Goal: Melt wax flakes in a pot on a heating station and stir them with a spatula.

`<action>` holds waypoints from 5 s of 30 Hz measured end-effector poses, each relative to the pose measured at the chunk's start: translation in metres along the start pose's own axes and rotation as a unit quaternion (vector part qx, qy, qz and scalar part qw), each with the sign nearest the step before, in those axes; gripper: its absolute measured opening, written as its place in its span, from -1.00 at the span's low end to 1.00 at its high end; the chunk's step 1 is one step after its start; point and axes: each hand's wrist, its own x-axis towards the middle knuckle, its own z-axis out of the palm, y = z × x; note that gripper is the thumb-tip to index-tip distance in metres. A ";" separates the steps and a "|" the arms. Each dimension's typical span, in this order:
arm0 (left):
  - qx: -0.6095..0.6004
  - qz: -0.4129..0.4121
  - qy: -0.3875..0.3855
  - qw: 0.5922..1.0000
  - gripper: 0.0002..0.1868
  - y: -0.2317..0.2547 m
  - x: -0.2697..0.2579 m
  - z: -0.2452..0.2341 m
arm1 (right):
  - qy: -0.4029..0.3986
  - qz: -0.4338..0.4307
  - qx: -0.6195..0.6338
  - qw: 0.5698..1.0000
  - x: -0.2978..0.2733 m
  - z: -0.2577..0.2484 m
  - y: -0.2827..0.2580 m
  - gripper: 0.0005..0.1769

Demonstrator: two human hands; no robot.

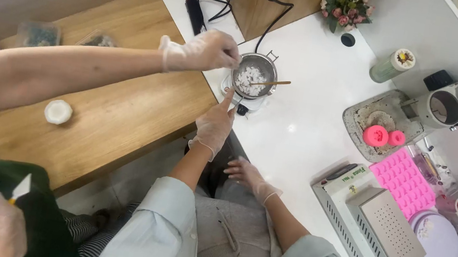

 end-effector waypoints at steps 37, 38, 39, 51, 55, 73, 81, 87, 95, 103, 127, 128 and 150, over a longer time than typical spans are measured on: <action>0.001 -0.017 0.004 1.000 -0.27 0.007 -0.007 -0.018 | 0.036 -0.025 0.194 0.980 -0.028 0.000 -0.038 -0.54; 0.000 -0.017 0.006 1.000 -0.27 0.006 -0.008 -0.019 | 0.035 -0.028 0.194 0.980 -0.028 0.000 -0.035 -0.53; 0.000 -0.018 0.003 1.000 -0.27 0.007 -0.011 -0.026 | 0.036 -0.025 0.194 0.980 -0.029 0.000 -0.034 -0.53; -0.170 -0.024 0.096 0.980 0.05 -0.017 -0.024 0.001 | 0.031 -0.030 0.204 0.978 -0.039 -0.005 -0.034 -0.51; -0.209 -0.074 0.057 0.974 -0.06 -0.031 -0.060 -0.006 | 0.030 -0.021 0.203 0.979 -0.032 -0.009 -0.030 -0.51; -0.305 -0.095 0.242 0.916 -0.65 -0.094 0.003 0.044 | 0.062 -0.007 0.189 0.980 -0.050 0.000 -0.043 -0.53; -0.127 0.052 0.296 0.945 -0.39 -0.092 0.034 0.067 | 0.031 0.000 0.221 0.975 -0.040 -0.012 -0.029 -0.49; -0.096 0.079 0.300 0.946 -0.44 -0.100 0.042 0.088 | 0.025 -0.007 0.228 0.973 -0.037 -0.018 -0.023 -0.48; -0.040 0.060 0.334 0.940 -0.46 -0.093 0.045 0.088 | -0.009 -0.027 0.274 0.961 -0.039 -0.021 -0.020 -0.49; -0.003 0.090 0.376 0.922 -0.59 -0.097 0.050 0.094 | 0.003 -0.025 0.252 0.967 -0.055 -0.015 -0.042 -0.47; -0.092 0.065 0.488 0.866 -0.82 -0.137 0.006 0.023 | -0.030 -0.037 0.264 0.963 -0.052 -0.021 -0.035 -0.49; -0.080 0.048 0.514 0.853 -0.82 -0.133 0.008 0.005 | -0.068 -0.062 0.273 0.958 -0.051 -0.023 -0.035 -0.49; -0.116 0.145 0.076 0.980 -0.74 0.066 0.080 -0.098 | -0.047 -0.071 0.122 0.989 -0.064 -0.012 -0.038 -0.39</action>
